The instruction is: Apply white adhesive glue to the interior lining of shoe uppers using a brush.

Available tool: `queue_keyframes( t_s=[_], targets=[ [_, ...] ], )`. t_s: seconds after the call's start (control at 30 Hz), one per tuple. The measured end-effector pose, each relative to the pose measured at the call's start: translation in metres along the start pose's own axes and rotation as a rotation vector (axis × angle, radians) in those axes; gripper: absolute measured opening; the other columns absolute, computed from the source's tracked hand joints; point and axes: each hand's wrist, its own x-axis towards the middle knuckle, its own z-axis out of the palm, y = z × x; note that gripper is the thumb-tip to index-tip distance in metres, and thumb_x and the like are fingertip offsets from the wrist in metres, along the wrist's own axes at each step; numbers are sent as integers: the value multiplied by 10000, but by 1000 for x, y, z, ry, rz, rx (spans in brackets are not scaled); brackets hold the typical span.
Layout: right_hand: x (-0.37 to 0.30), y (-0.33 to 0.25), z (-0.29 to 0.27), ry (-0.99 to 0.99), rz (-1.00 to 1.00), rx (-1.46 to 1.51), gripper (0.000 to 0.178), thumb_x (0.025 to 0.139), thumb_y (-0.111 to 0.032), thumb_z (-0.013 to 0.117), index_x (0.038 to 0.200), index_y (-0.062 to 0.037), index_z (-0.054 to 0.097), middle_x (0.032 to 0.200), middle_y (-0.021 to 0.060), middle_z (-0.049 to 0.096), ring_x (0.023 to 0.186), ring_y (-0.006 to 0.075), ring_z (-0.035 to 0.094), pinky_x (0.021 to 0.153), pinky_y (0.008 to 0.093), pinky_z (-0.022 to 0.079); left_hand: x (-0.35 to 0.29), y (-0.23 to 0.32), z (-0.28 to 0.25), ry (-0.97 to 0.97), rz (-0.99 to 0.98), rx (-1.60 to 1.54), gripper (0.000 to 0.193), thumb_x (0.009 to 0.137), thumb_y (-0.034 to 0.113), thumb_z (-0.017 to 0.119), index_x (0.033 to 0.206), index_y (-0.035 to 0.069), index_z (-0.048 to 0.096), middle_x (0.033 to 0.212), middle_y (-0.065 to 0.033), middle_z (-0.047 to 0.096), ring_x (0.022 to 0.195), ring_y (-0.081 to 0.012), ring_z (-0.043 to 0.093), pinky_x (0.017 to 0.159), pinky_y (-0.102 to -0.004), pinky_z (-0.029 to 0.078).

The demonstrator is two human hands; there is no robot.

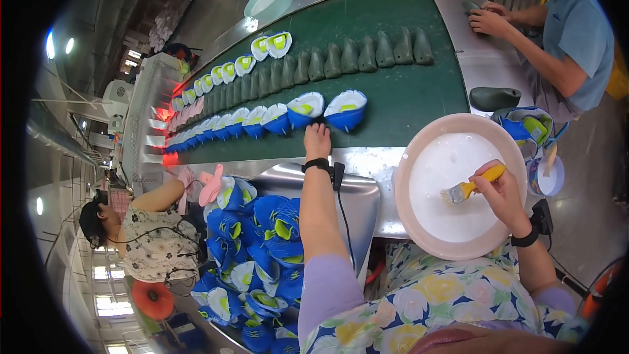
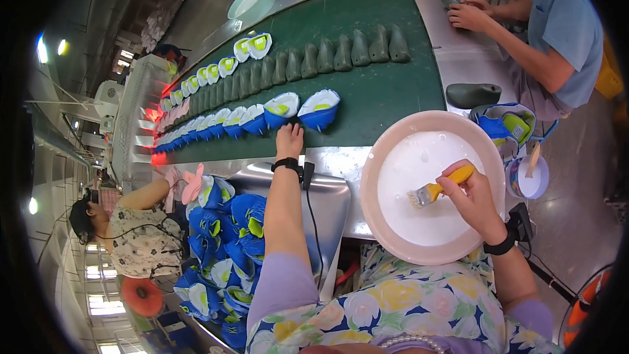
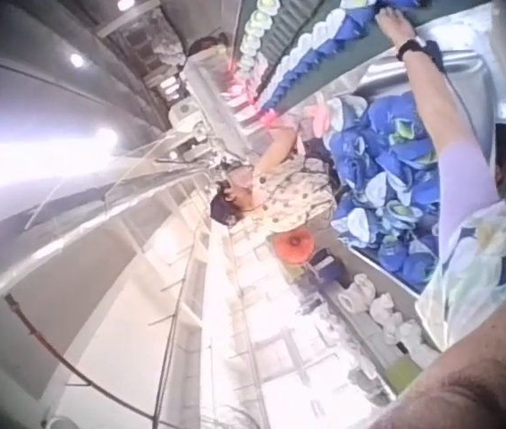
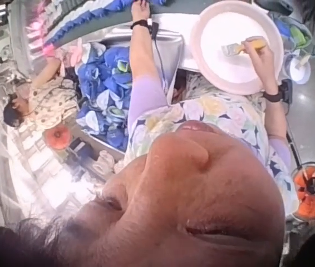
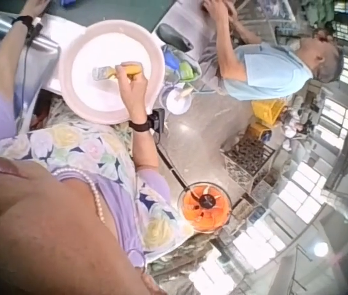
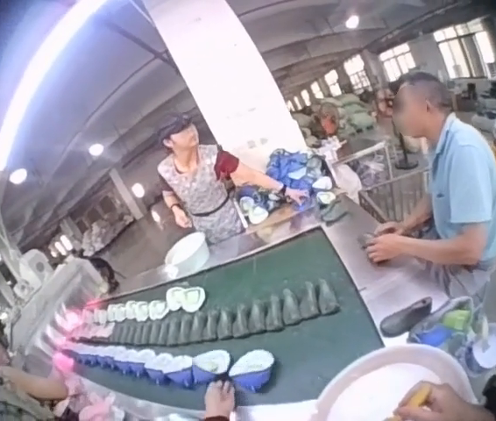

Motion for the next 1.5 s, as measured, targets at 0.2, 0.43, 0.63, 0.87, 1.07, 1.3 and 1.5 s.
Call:
queue_keyframes(
  t_s=[0.2, 0.43, 0.63, 0.87, 1.07, 1.3, 1.5],
  targets=[
    [-10, -2, -4, -30, -2, 17, 117, 912, -75, 595, 992, -3, 547, 919, 72, 607, 820, 116, 620, 706, 215, 512, -55, 8, 50, -43, 209, 851, 834, 701, 309, 816, 1364, 78, 365, 1306, -141, 486, 1226, -253, 468, 938, -445, 445],
    [-14, 2, 15, -89, -46, 10, 127, 938, -129, 572, 1019, -35, 545, 942, 81, 621, 804, 110, 611, 691, 210, 507, -32, -20, 20, 98, 64, 339, 326, 784, 42, 715, 1039, 10, 513, 943, -69, 592, 755, -173, 581, 669, -296, 526],
    [-24, 11, -12, -4, -63, -19, 130, 941, -129, 572, 1022, -31, 544, 936, 73, 619, 794, 100, 604, 689, 207, 502, -66, 0, 63, 139, 500, 1186, 590, 741, 198, 742, 1245, -20, 524, 1137, -200, 608, 1031, -306, 596, 866, -390, 480],
    [-27, 26, -24, 92, 12, -96, 134, 911, -129, 611, 958, -8, 576, 842, 59, 631, 754, 104, 608, 671, 219, 493, -236, 158, -97, -179, 940, 1853, 504, 711, -23, 553, 1213, 33, 563, 1188, -237, 570, 1094, -416, 532, 947, -453, 432],
    [-34, -1, 32, -161, -286, -271, 175, 871, -161, 635, 941, -4, 601, 826, 131, 636, 754, 237, 636, 690, 324, 497, -300, 121, -147, -199, 553, 1991, 487, 738, 51, 620, 1218, 113, 561, 1230, -191, 543, 1136, -376, 530, 957, -424, 452],
    [-48, -8, 22, -389, -481, -607, 192, 845, -199, 636, 931, -30, 612, 887, 154, 643, 841, 336, 625, 782, 402, 489, -304, 48, -83, -296, 822, 1977, 410, 742, 154, 708, 1127, 89, 583, 1189, -175, 556, 1050, -387, 543, 857, -443, 476],
    [-44, -27, -15, -155, -430, -361, 155, 860, -158, 644, 912, -25, 584, 762, 131, 622, 683, 287, 611, 642, 335, 472, -320, 16, -47, -790, 1110, 1942, 428, 723, 91, 708, 1129, 71, 572, 1205, -149, 540, 1067, -365, 519, 905, -415, 460]
  ],
)
